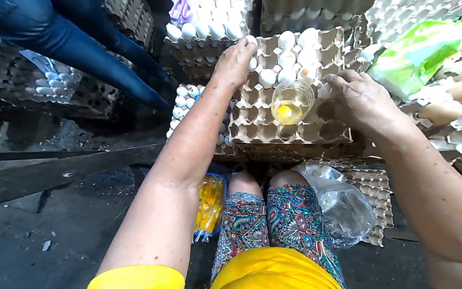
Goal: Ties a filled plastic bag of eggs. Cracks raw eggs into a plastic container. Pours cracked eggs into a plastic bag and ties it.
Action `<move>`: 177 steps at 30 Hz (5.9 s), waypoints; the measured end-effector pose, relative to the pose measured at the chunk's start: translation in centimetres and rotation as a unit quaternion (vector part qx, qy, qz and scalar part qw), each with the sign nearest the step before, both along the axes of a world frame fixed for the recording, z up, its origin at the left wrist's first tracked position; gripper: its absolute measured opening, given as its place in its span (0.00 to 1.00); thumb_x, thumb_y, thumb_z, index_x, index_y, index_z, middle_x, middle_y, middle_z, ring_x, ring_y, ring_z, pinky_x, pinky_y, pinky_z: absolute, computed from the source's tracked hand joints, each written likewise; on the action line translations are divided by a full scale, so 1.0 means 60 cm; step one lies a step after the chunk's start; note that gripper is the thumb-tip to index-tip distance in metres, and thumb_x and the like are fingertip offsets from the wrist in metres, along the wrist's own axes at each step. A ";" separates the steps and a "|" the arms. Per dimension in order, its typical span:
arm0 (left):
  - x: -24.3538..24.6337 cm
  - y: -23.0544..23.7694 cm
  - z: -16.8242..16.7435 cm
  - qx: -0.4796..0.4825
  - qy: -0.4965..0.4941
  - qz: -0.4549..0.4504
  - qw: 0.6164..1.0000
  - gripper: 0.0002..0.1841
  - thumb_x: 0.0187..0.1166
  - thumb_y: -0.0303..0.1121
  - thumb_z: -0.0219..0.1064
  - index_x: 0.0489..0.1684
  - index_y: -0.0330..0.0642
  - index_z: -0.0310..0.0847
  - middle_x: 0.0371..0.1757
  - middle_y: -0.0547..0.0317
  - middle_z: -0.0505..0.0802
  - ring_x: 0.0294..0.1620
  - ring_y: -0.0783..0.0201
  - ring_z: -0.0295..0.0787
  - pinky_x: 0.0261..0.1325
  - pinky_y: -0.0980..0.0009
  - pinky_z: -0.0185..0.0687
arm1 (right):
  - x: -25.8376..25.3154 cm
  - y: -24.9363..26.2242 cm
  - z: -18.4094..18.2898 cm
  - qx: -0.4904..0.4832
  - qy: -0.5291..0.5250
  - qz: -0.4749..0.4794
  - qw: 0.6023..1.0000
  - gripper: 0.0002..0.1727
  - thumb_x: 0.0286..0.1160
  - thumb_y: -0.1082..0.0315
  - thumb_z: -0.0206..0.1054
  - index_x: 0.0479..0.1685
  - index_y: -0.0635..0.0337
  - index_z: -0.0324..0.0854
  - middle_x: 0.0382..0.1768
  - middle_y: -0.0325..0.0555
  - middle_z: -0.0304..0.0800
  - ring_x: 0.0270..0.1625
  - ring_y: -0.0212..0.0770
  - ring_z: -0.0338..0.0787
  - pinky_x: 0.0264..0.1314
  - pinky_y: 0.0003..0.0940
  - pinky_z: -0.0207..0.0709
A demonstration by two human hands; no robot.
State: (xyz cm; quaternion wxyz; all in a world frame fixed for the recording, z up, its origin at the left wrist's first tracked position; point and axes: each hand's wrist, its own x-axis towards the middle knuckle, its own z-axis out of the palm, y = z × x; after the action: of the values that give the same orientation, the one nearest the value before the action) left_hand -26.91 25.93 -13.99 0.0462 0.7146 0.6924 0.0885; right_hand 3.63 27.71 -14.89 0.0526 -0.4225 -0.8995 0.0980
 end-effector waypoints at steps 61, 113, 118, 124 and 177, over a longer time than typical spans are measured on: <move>0.107 -0.155 0.021 0.132 -0.419 -0.205 0.875 0.23 0.75 0.22 0.74 0.68 0.25 0.78 0.66 0.42 0.87 0.59 0.62 0.91 0.61 0.70 0.90 | -0.015 -0.032 -0.008 -0.005 0.058 -0.099 0.993 0.24 0.83 0.65 0.66 0.75 0.64 0.75 0.66 0.75 0.80 0.69 0.79 0.80 0.61 0.78 0.73; 0.141 -0.152 0.048 0.105 -0.214 -0.144 0.960 0.14 0.78 0.33 0.69 0.57 0.36 0.87 0.51 0.53 0.95 0.52 0.68 0.93 0.60 0.70 0.89 | -0.038 -0.085 0.034 0.027 0.234 0.062 0.970 0.22 0.81 0.55 0.63 0.68 0.54 0.87 0.35 0.56 0.92 0.27 0.51 0.84 0.31 0.56 0.75; 0.152 -0.161 0.047 0.110 -0.157 -0.121 0.974 0.17 0.76 0.32 0.68 0.60 0.35 0.87 0.53 0.50 0.95 0.55 0.62 0.93 0.62 0.64 0.87 | -0.045 -0.098 0.027 0.065 0.233 0.076 0.967 0.21 0.81 0.60 0.63 0.67 0.61 0.86 0.39 0.59 0.92 0.28 0.54 0.85 0.30 0.55 0.75; 0.169 -0.173 0.049 0.108 -0.116 -0.088 0.983 0.18 0.73 0.31 0.67 0.60 0.35 0.87 0.52 0.49 0.95 0.53 0.55 0.93 0.55 0.55 0.86 | -0.048 -0.103 0.010 0.099 0.258 0.094 0.956 0.22 0.79 0.64 0.63 0.68 0.65 0.85 0.39 0.62 0.92 0.26 0.52 0.85 0.28 0.50 0.75; 0.152 -0.166 0.061 0.136 -0.115 -0.160 0.971 0.19 0.75 0.31 0.68 0.63 0.33 0.86 0.56 0.46 0.94 0.55 0.55 0.92 0.61 0.60 0.85 | -0.038 -0.097 0.019 0.080 0.303 0.111 0.943 0.20 0.78 0.68 0.63 0.65 0.68 0.85 0.46 0.61 0.91 0.28 0.43 0.84 0.31 0.38 0.78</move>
State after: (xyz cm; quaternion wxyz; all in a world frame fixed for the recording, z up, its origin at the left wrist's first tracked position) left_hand -17.82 15.98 -10.31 0.0414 0.8006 0.5411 0.2542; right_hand 1.33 21.87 -13.74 0.3454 -0.2645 -0.8871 0.1544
